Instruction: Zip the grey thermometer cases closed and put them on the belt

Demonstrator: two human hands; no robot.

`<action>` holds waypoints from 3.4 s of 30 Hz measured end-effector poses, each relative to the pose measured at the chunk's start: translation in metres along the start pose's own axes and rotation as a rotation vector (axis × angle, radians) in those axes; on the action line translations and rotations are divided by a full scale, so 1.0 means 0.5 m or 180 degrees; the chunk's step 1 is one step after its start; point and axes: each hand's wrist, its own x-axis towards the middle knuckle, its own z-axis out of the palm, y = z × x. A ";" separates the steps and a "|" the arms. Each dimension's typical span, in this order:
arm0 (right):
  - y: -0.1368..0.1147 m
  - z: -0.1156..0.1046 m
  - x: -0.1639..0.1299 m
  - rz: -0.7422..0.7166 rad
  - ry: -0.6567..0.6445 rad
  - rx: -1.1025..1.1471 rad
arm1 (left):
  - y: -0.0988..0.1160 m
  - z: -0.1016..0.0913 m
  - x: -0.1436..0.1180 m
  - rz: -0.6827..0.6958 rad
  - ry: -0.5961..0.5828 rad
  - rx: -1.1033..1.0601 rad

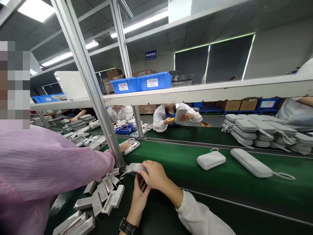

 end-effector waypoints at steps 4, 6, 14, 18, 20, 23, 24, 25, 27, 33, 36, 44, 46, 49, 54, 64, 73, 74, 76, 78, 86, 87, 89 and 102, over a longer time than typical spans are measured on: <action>-0.072 -0.062 -0.087 -0.0083 -0.0095 0.0424 | 0.032 0.024 -0.030 0.0408 -0.0387 -0.0341; -0.093 -0.087 -0.114 -0.0060 -0.0065 0.0581 | 0.046 0.034 -0.051 0.0545 -0.0438 -0.0377; -0.055 -0.099 -0.183 0.0556 0.0848 0.0809 | 0.065 0.050 -0.080 -0.0429 -0.0220 -0.1141; 0.004 -0.046 -0.234 0.1150 0.1239 0.1182 | 0.084 0.038 -0.065 -0.1224 0.0165 -0.1960; 0.025 -0.004 -0.261 0.1410 0.0895 0.1437 | 0.090 0.030 -0.059 -0.1308 0.0299 -0.2228; 0.033 0.058 -0.290 0.1504 0.0201 0.1810 | 0.090 0.022 -0.056 -0.1322 0.0429 -0.2400; 0.031 0.074 -0.294 0.1469 0.0099 0.1930 | 0.089 0.022 -0.056 -0.1297 0.0437 -0.2416; 0.028 0.087 -0.294 0.1439 0.0087 0.2048 | 0.088 0.023 -0.057 -0.1251 0.0421 -0.2416; 0.022 0.103 -0.286 0.1406 0.0250 0.2260 | 0.086 0.030 -0.061 -0.1090 0.0364 -0.2391; 0.017 0.126 -0.263 0.1450 0.0536 0.2691 | 0.084 0.063 -0.081 -0.0638 0.0122 -0.2142; 0.009 0.123 -0.272 0.1578 0.0796 0.1943 | 0.081 0.072 -0.089 -0.0482 0.0219 -0.2030; -0.004 0.085 -0.296 0.0571 0.0462 -0.0240 | 0.098 0.051 -0.075 -0.0539 0.0487 -0.1902; 0.015 0.072 -0.294 0.0453 0.0421 -0.0459 | 0.104 0.042 -0.069 -0.0562 0.0531 -0.1822; 0.057 0.048 -0.288 0.0393 0.0399 -0.0628 | 0.100 0.034 -0.063 -0.0729 0.0514 -0.1636; 0.124 0.018 -0.282 0.0559 0.0362 -0.0648 | 0.074 0.021 -0.045 -0.1301 0.0040 -0.1054; 0.132 -0.005 -0.287 0.0110 0.0040 -0.0215 | 0.076 -0.027 -0.058 -0.2108 -0.1768 -0.0148; 0.119 -0.076 -0.298 -0.0280 -0.0236 -0.0434 | 0.074 -0.031 -0.056 -0.1897 -0.2337 0.0057; 0.121 -0.075 -0.300 -0.0272 -0.0169 -0.0621 | 0.073 -0.019 -0.059 -0.1817 -0.2256 0.0045; 0.127 -0.068 -0.306 -0.0309 -0.0071 -0.0943 | 0.071 0.005 -0.067 -0.1692 -0.2110 0.0007; 0.134 -0.063 -0.310 -0.0352 -0.0016 -0.1112 | 0.068 0.024 -0.075 -0.1613 -0.1984 -0.0017; 0.159 -0.095 -0.306 -0.0119 -0.0221 -0.0678 | 0.068 0.015 -0.082 -0.1931 -0.2660 0.0345; 0.154 -0.099 -0.306 -0.0166 -0.0336 -0.0451 | 0.071 0.010 -0.082 -0.1979 -0.2920 0.0414; 0.139 -0.105 -0.308 -0.0284 -0.0702 0.0144 | 0.077 0.007 -0.084 -0.2131 -0.3547 0.0537; 0.147 -0.036 -0.324 0.1727 -0.0794 0.3759 | 0.066 0.045 -0.098 -0.1410 -0.3040 0.0285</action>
